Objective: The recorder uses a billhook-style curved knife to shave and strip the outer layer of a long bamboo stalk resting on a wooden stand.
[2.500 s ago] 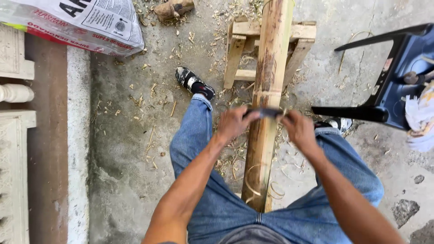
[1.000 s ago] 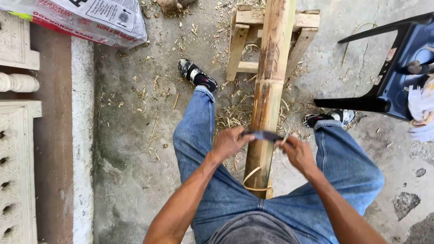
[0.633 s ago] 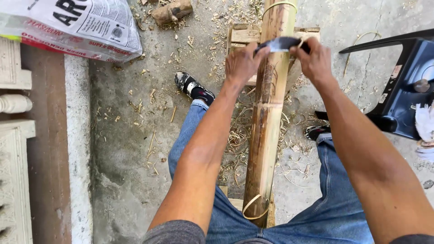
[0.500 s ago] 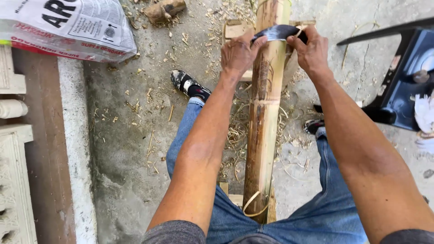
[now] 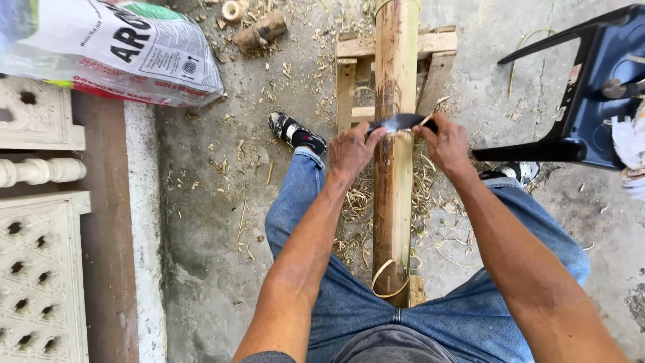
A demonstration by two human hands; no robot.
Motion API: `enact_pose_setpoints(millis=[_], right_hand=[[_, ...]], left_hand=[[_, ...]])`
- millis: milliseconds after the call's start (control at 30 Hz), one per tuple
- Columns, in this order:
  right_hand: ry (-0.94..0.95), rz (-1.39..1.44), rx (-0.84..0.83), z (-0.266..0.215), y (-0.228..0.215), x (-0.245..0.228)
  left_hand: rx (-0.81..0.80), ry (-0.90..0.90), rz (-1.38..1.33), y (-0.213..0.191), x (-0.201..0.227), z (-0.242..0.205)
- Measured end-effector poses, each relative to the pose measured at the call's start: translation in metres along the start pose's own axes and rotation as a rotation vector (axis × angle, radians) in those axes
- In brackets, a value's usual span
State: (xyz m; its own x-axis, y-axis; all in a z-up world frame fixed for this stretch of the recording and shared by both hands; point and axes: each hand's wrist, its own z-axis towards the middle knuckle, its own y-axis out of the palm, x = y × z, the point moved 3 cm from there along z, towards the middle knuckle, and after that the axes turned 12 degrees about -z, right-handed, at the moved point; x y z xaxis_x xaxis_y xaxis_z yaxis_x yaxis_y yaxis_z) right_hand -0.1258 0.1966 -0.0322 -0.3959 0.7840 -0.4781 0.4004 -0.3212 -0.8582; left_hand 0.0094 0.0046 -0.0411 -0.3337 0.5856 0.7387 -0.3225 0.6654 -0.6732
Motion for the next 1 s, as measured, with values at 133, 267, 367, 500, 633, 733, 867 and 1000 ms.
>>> enact_pose_setpoints(millis=[133,267,367,500,633,733,867,1000], right_hand=[[-0.03,-0.013,0.002,-0.017,0.0,-0.001],[-0.068,-0.011,-0.012,-0.107,0.026,0.024],[-0.065,0.06,-0.068,-0.202,0.04,0.033],[-0.072,0.03,-0.212,-0.297,0.06,0.067],[0.048,0.22,-0.719,-0.265,0.072,0.074],[0.112,0.003,-0.483,-0.171,0.061,0.066],[-0.064,-0.022,-0.156,-0.026,0.02,0.023],[0.002,0.126,-0.11,0.098,-0.023,-0.025]], left_hand=[[0.164,0.118,0.05,-0.012,0.016,-0.025],[0.039,0.112,0.023,-0.001,0.02,-0.106],[-0.102,0.053,-0.001,0.005,0.023,-0.198],[-0.213,0.091,-0.124,-0.02,0.053,-0.263],[-0.236,0.08,-0.167,-0.01,0.038,-0.232],[-0.241,-0.009,-0.141,0.002,0.014,-0.162],[-0.123,0.055,-0.117,-0.006,0.009,-0.023],[0.036,0.172,0.063,-0.009,-0.009,0.109]])
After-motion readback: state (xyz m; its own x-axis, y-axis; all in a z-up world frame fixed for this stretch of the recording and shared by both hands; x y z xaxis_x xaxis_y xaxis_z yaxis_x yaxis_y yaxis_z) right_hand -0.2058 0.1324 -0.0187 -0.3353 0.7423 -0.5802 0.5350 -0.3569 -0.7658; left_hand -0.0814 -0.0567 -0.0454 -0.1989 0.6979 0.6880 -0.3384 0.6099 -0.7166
